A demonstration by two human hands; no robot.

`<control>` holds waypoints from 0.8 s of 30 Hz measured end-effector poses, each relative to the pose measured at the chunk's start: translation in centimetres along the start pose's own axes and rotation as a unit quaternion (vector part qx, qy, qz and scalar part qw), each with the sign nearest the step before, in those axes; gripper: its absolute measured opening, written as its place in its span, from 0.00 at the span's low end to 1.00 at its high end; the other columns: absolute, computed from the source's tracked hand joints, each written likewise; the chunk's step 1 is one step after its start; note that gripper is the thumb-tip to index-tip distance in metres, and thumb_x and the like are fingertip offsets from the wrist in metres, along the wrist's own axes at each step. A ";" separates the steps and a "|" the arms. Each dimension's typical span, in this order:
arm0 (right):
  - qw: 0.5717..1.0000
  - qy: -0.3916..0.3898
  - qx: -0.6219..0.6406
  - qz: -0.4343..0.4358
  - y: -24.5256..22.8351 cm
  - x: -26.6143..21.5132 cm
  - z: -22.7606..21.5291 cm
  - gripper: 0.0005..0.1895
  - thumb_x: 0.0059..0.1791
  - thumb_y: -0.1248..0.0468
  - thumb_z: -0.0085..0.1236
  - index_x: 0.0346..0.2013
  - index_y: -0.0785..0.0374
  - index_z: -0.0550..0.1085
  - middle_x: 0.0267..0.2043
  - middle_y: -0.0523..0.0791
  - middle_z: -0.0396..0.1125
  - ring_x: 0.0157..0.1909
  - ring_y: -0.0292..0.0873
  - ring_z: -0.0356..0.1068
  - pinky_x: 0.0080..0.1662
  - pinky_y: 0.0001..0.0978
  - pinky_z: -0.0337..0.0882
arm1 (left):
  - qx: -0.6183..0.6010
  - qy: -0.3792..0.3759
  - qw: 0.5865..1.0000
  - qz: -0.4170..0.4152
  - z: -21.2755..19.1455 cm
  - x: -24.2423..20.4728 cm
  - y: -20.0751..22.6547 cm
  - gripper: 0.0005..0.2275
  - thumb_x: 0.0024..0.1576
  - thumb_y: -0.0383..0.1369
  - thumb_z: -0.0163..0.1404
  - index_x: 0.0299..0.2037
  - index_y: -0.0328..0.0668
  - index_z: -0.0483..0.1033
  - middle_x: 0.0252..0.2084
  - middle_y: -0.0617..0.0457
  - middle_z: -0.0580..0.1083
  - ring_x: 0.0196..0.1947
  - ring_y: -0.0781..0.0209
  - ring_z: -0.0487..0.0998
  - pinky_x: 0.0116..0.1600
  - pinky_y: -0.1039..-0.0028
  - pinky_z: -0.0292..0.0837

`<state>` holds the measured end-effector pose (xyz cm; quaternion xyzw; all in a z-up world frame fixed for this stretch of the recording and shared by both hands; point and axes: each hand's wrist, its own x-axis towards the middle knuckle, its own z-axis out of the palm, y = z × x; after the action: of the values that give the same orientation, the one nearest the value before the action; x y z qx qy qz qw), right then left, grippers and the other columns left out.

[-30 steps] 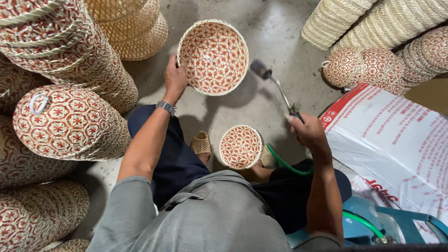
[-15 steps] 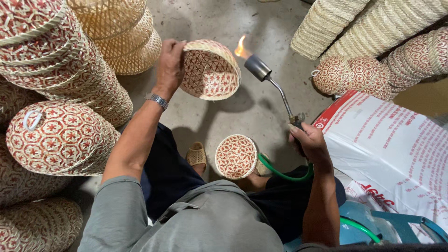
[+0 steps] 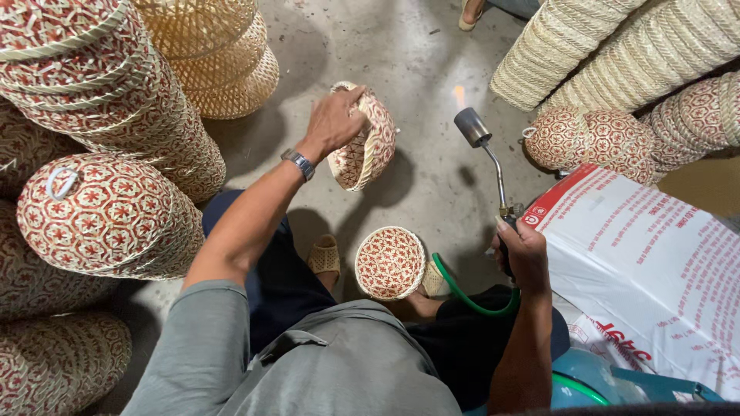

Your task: The person sits on the floor and uses a handheld blowtorch to apply flame to the interior and exterior surfaces of small woven baskets. They rotate each basket to cover different areas, then place it on a stack before picking up the next one.

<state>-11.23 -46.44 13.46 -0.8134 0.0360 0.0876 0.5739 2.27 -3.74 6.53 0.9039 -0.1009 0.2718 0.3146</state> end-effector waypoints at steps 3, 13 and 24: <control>1.000 -0.020 0.005 0.000 0.2 0.2 0.6 0.18 0.54 0.54 0.52 0.25 0.61 0.68 0.19 0.39 0.62 0.17 0.33 0.58 0.21 0.28 0.57 | -0.191 0.055 0.971 -0.135 2.3 -1.0 -0.9 0.17 0.60 0.36 0.59 0.56 0.35 0.76 0.44 0.48 0.77 0.42 0.55 0.77 0.50 0.64 0.75; 0.986 -0.138 -0.086 0.032 -0.2 2.1 3.3 0.20 0.53 0.53 0.54 0.22 0.62 0.68 0.15 0.40 0.59 0.14 0.34 0.56 0.20 0.29 0.56 | -0.420 -0.003 0.881 -0.216 1.5 -3.5 -5.7 0.15 0.61 0.33 0.55 0.53 0.30 0.80 0.42 0.54 0.80 0.38 0.70 0.77 0.43 0.77 0.76; 0.985 -0.122 -0.122 -0.005 -4.1 3.0 2.8 0.20 0.54 0.52 0.53 0.24 0.62 0.70 0.16 0.38 0.59 0.17 0.31 0.56 0.22 0.27 0.54 | -0.592 0.084 0.768 -0.229 -4.9 -5.1 -6.2 0.15 0.66 0.29 0.51 0.57 0.22 0.75 0.49 0.43 0.80 0.45 0.61 0.81 0.52 0.71 0.79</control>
<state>-7.96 -42.27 15.81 -0.8606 -0.0497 0.1871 0.4710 -1.88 4.21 3.73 0.5085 -0.0053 0.1525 0.8474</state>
